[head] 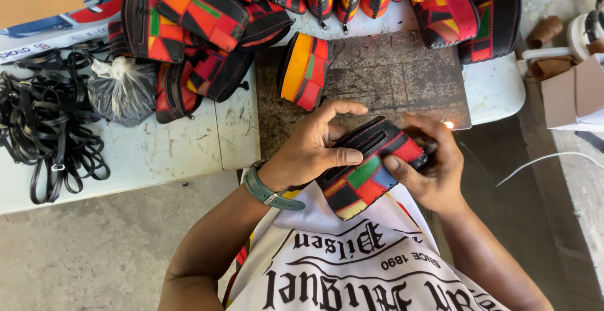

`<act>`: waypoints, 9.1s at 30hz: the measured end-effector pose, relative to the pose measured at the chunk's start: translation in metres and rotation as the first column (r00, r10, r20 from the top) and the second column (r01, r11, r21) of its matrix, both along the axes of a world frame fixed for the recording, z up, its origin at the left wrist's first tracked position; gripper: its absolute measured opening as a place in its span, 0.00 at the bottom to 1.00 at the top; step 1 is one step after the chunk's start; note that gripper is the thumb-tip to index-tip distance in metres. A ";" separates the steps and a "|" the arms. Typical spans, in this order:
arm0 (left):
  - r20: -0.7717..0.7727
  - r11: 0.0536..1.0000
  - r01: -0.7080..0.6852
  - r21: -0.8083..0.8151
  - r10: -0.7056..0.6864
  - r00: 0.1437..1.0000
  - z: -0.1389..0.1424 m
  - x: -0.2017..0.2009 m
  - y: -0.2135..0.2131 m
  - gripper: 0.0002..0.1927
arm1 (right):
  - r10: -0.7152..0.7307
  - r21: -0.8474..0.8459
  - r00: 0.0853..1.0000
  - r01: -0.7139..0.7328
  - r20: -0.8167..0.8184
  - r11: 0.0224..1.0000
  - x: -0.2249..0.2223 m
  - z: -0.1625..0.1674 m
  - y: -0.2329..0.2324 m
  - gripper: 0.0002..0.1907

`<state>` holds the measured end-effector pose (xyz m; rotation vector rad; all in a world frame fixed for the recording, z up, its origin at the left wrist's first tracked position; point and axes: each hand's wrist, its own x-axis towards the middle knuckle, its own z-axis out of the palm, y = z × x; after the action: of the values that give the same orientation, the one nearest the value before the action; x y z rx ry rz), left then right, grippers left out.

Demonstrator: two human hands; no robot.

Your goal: The person holds a small patchwork fabric pouch in one hand and a lighter in the other, running the flame along the pouch's edges and zipper area to seal or trim loose material. They rotate the pouch to treat different sides, then set it on the table and pick up another pouch to repeat the process.

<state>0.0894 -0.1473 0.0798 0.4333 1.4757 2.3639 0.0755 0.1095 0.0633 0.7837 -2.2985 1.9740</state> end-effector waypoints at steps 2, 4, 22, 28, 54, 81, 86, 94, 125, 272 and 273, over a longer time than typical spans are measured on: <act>0.040 0.999 0.030 0.032 -0.031 0.999 -0.008 -0.003 0.005 0.35 | -0.007 0.037 0.999 0.008 -0.041 0.999 0.005 -0.003 0.009 0.24; 0.051 0.997 0.033 0.063 -0.036 0.998 -0.016 -0.006 0.011 0.35 | 0.003 0.044 0.999 -0.006 0.050 0.999 0.008 -0.009 0.016 0.20; -0.094 0.992 -0.019 -0.124 0.007 0.996 -0.078 -0.039 0.085 0.27 | -0.076 -0.194 0.783 0.244 0.617 0.950 0.011 -0.038 0.036 0.23; -0.187 0.988 -0.092 -0.128 0.067 0.980 -0.058 -0.033 0.085 0.24 | 0.018 -0.265 0.813 0.169 0.582 0.949 0.011 -0.040 0.038 0.23; 0.576 0.996 -0.003 0.084 -0.046 0.816 -0.100 -0.056 0.162 0.22 | 0.366 -0.577 0.480 0.428 0.797 0.696 0.000 -0.072 0.100 0.17; 0.649 0.994 -0.034 0.103 -0.041 0.759 -0.075 -0.056 0.175 0.28 | -0.084 -0.073 0.194 0.682 0.977 0.727 -0.019 -0.049 0.113 0.17; 0.530 0.983 -0.005 0.184 -0.095 0.843 -0.058 -0.046 0.155 0.28 | 0.096 -0.455 0.705 0.342 0.702 0.822 0.008 -0.052 0.121 0.15; 0.350 0.983 0.009 0.185 -0.074 0.934 -0.041 -0.035 0.145 0.25 | 0.039 -0.376 0.731 0.305 0.681 0.875 0.017 -0.056 0.098 0.17; 0.592 0.958 -0.088 0.274 -0.096 0.800 -0.130 -0.072 0.183 0.11 | 0.100 -0.321 0.569 0.304 0.817 0.897 -0.026 -0.093 0.133 0.15; -0.247 0.934 -0.342 -0.103 0.309 0.918 0.029 -0.047 -0.043 0.22 | 0.132 -0.108 0.980 -0.116 0.152 0.987 -0.122 0.069 -0.095 0.22; -0.291 0.927 -0.361 -0.098 0.320 0.902 0.029 -0.052 -0.041 0.23 | 0.168 -0.143 0.959 -0.138 0.228 0.980 -0.126 0.066 -0.096 0.21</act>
<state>0.0377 -0.1887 0.1089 0.5108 1.9852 2.5070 -0.0505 0.0136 0.1288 0.7740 -2.2649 2.3768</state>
